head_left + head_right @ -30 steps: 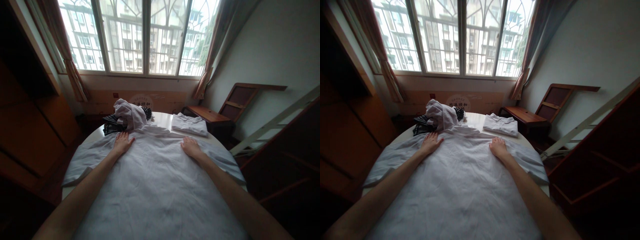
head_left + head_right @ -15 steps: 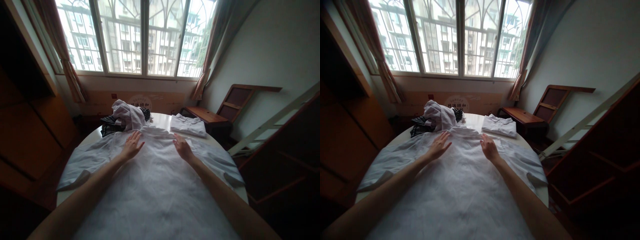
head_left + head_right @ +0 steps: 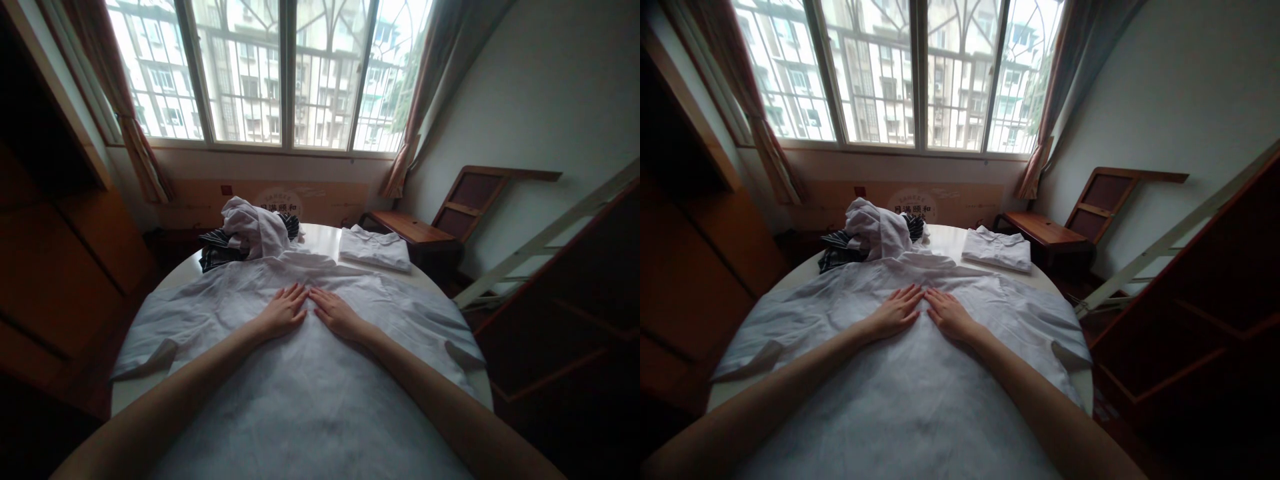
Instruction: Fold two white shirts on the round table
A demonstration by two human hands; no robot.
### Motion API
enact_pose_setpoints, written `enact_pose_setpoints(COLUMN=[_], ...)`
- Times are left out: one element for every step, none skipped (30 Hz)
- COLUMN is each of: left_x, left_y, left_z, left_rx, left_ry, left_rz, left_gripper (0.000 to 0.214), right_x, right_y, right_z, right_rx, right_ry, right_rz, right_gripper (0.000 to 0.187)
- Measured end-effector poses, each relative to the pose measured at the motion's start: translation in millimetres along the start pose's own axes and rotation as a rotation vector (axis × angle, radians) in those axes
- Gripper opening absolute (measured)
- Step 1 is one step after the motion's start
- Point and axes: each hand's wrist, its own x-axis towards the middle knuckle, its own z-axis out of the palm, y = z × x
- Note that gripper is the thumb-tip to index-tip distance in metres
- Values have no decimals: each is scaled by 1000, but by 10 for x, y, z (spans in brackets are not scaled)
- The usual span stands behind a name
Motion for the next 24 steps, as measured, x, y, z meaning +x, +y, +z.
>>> enact_pose_setpoints(left_x=[-14, -30, -46, -63, -78, -90, -98, -102, -101, -97, -90, -82, -73, -66, -60, -56, -54, -54, -54, -54, -54, -52, -48, -42], left_y=[32, 67, 101, 133, 160, 181, 194, 199, 199, 194, 185, 175, 165, 156, 150, 147, 146, 147, 150, 151, 151, 146, 137, 122], left_z=[-4, -9, -15, -20, -26, -32, -37, -43, -49, -53, -56, -56, -52, -46, -37, -26, -14, -2, 8, 17, 24, 30, 33, 34], left_rx=[-4, -12, -25, -39, -52, -62, -69, -73, -74, -73, -71, -68, -64, -60, -56, -51, -46, -41, -39, -38, -39, -41, -43, -44], left_ry=[-14, -38, -66, -91, -109, -117, -117, -115, -110, -103, -97, -89, -80, -68, -58, -46, -33, -17, -3, 11, 22, 29, 31, 29], left_rz=[16, 34, 54, 72, 88, 101, 108, 109, 101, 88, 75, 66, 62, 62, 64, 68, 69, 69, 68, 68, 68, 66, 62, 53], left_gripper=[55, 55, 55, 55, 55, 56, 57, 58, 58, 58, 58, 58, 59, 60, 61, 61, 61, 61, 60, 59, 57, 56, 55, 54], right_x=[2, 4, 4, 4, 4, 4, 4, 3, 2, 0, -2, -5, -9, -13, -17, -20, -23, -24, -23, -21, -18, -13, -8, -3], right_y=[5, 14, 26, 41, 59, 76, 93, 107, 117, 121, 120, 112, 98, 79, 55, 29, 2, -22, -42, -55, -61, -61, -54, -42], right_z=[2, 5, 7, 9, 9, 8, 6, 3, 1, -3, -8, -16, -27, -41, -55, -69, -80, -84, -81, -71, -56, -37, -19, -5], right_rx=[-9, -21, -34, -48, -61, -74, -85, -96, -107, -118, -128, -137, -144, -149, -147, -135, -113, -81, -45, -10, 16, 30, 31, 22], right_ry=[9, 18, 29, 41, 53, 65, 75, 84, 90, 95, 101, 112, 132, 161, 194, 220, 228, 215, 183, 144, 107, 80, 65, 56], right_rz=[6, 15, 29, 48, 69, 91, 115, 136, 153, 164, 169, 171, 169, 162, 145, 110, 55, -12, -76, -122, -143, -137, -110, -75], right_gripper=[47, 47, 47, 46, 44, 43, 42, 41, 41, 41, 41, 40, 40, 40, 40, 40, 40, 40, 41, 42, 44, 46, 47, 48])
